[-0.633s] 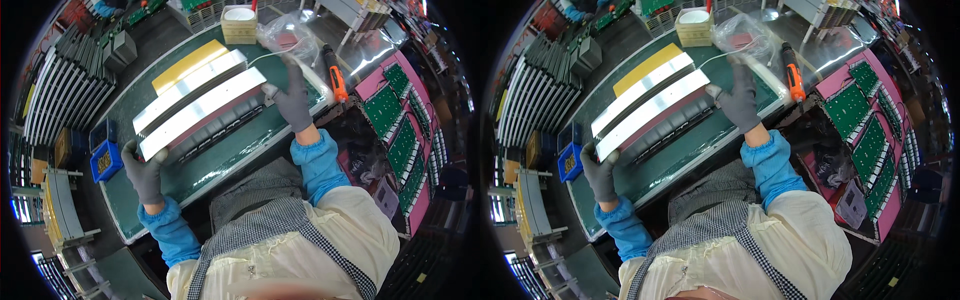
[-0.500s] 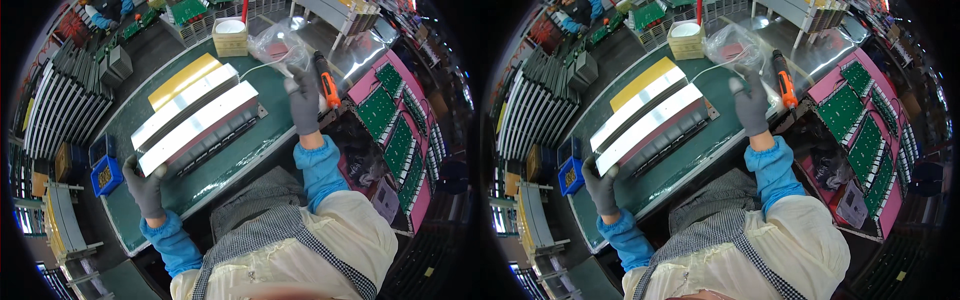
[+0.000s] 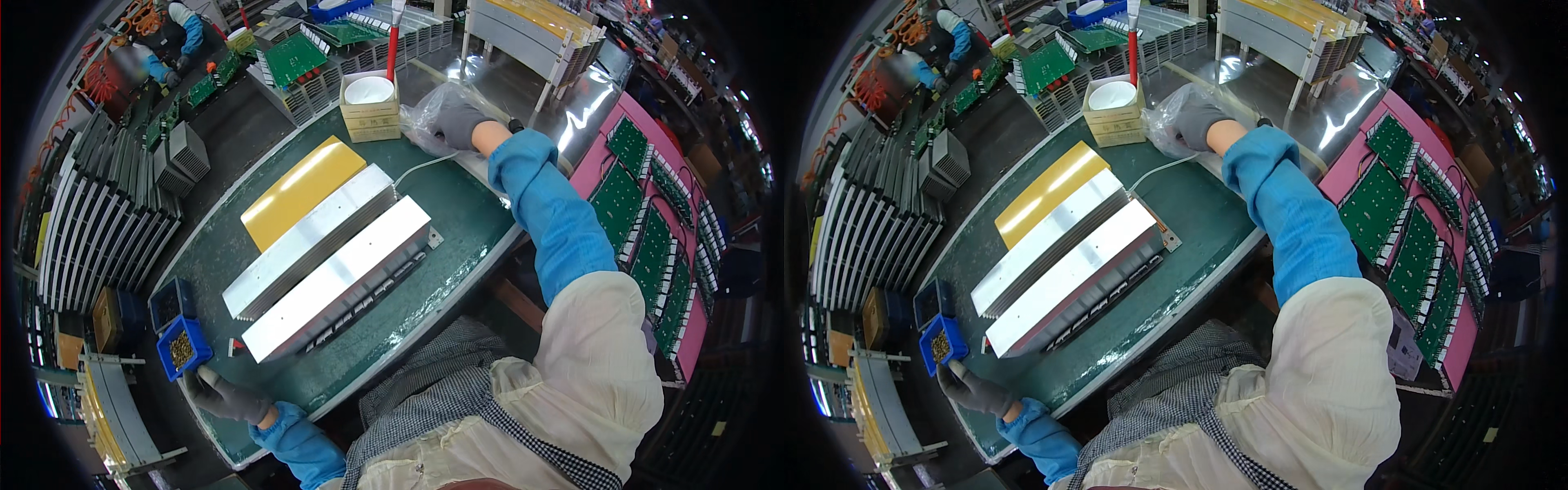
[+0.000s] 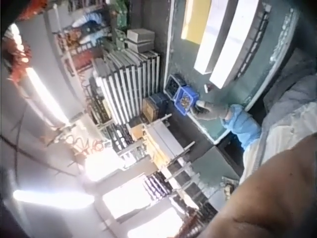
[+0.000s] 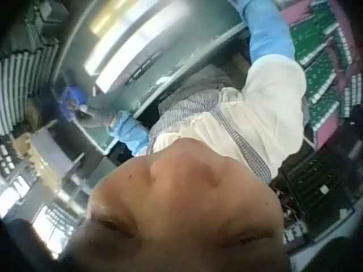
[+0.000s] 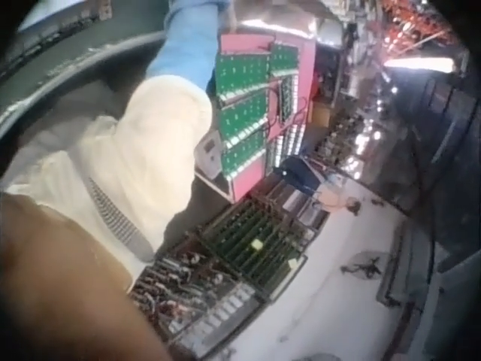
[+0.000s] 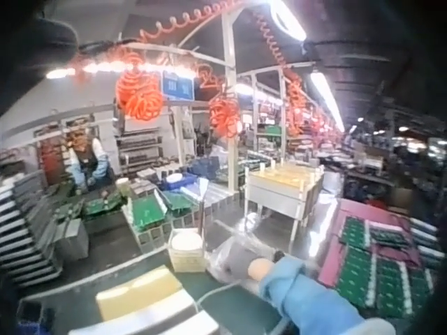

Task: Assembling electronic components and heat sinks onto circuit boards using tools and adhesive.

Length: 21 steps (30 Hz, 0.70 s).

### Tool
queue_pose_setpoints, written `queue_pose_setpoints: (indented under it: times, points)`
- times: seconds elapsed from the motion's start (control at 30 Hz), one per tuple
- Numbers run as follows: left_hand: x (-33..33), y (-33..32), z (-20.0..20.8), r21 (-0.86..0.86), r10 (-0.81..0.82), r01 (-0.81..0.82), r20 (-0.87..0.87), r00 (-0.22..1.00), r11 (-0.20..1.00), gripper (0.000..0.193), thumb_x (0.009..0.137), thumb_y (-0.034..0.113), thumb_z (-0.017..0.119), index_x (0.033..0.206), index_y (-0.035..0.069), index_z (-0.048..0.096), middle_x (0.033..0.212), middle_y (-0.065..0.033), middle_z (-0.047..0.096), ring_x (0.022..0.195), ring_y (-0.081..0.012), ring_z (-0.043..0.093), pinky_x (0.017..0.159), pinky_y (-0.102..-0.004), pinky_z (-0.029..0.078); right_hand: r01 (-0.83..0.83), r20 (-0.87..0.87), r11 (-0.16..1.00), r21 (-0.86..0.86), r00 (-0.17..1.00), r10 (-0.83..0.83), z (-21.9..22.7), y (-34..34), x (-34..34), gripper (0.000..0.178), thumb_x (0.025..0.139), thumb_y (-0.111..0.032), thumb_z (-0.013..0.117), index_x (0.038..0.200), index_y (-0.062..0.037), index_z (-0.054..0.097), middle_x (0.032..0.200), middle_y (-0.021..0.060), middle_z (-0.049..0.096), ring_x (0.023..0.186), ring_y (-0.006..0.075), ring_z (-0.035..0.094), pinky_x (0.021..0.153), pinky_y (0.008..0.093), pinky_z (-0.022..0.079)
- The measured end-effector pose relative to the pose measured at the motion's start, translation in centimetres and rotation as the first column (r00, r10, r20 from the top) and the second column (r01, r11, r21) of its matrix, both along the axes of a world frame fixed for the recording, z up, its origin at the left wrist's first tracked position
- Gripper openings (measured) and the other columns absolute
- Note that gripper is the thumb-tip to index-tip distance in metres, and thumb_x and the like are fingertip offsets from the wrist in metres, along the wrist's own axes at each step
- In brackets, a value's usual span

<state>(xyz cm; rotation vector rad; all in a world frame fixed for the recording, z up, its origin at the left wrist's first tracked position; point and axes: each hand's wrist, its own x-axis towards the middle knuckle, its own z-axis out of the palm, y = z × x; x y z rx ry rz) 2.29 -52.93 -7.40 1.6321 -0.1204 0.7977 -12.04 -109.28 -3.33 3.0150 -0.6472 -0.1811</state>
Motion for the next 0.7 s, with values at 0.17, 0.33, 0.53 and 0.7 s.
queue_pose_setpoints:
  times: [0.17, 0.33, 0.53, 0.7]
  points:
    - [0.9, 0.2, 0.0, 0.093, 0.080, -0.079, 0.000, 0.997, 0.992, 0.039, 0.098, 0.023, 0.061, 0.126, -0.004, 0.057, 0.125, -0.0156, 0.059, 0.114, -0.0240, 0.055, 0.100, -0.0347, 0.043, 0.076, -0.049, 0.995, 0.059, 0.996, -0.073, 2.1, -0.1, 0.0, 0.036, 0.073, -0.016, 0.068, 0.108, -0.0097, 0.070, 0.100, 0.0169, 0.070, 0.093, 0.0337, 0.067, 0.082, 0.0410, 0.052]
    - [1.3, 0.0, -0.2, 0.049, 0.018, -0.016, -0.047, 0.999, 0.999, 0.040, 0.098, 0.023, 0.061, 0.127, -0.003, 0.056, 0.126, -0.0151, 0.059, 0.116, -0.0235, 0.054, 0.101, -0.0347, 0.042, 0.064, 0.115, 0.973, 0.223, 0.989, -0.091, 1.8, -1.5, -2.0, 0.044, 0.069, -0.020, 0.077, 0.112, -0.0125, 0.070, 0.103, 0.0119, 0.071, 0.097, 0.0299, 0.067, 0.083, 0.0392, 0.051]
    - [1.1, 0.3, -0.4, 0.008, -0.011, 0.012, -0.070, 0.997, 1.000, 0.040, 0.097, 0.023, 0.062, 0.127, -0.002, 0.056, 0.126, -0.0138, 0.058, 0.114, -0.0224, 0.054, 0.101, -0.0344, 0.042, 0.049, 0.153, 0.953, 0.298, 0.983, -0.098, 1.5, -2.2, -2.4, 0.044, 0.071, -0.026, 0.079, 0.111, -0.0118, 0.070, 0.102, 0.0121, 0.071, 0.095, 0.0288, 0.067, 0.083, 0.0381, 0.051]
    - [0.7, 0.1, -0.3, 0.021, 0.024, -0.021, -0.130, 0.991, 1.000, 0.036, 0.098, 0.019, 0.060, 0.126, -0.003, 0.057, 0.125, -0.0133, 0.059, 0.113, -0.0221, 0.055, 0.100, -0.0340, 0.043, 0.046, 0.087, 0.967, 0.249, 0.994, -0.070, 0.8, -3.6, -2.4, 0.040, 0.074, -0.026, 0.077, 0.112, -0.0131, 0.069, 0.104, 0.0139, 0.070, 0.097, 0.0309, 0.066, 0.085, 0.0383, 0.051]
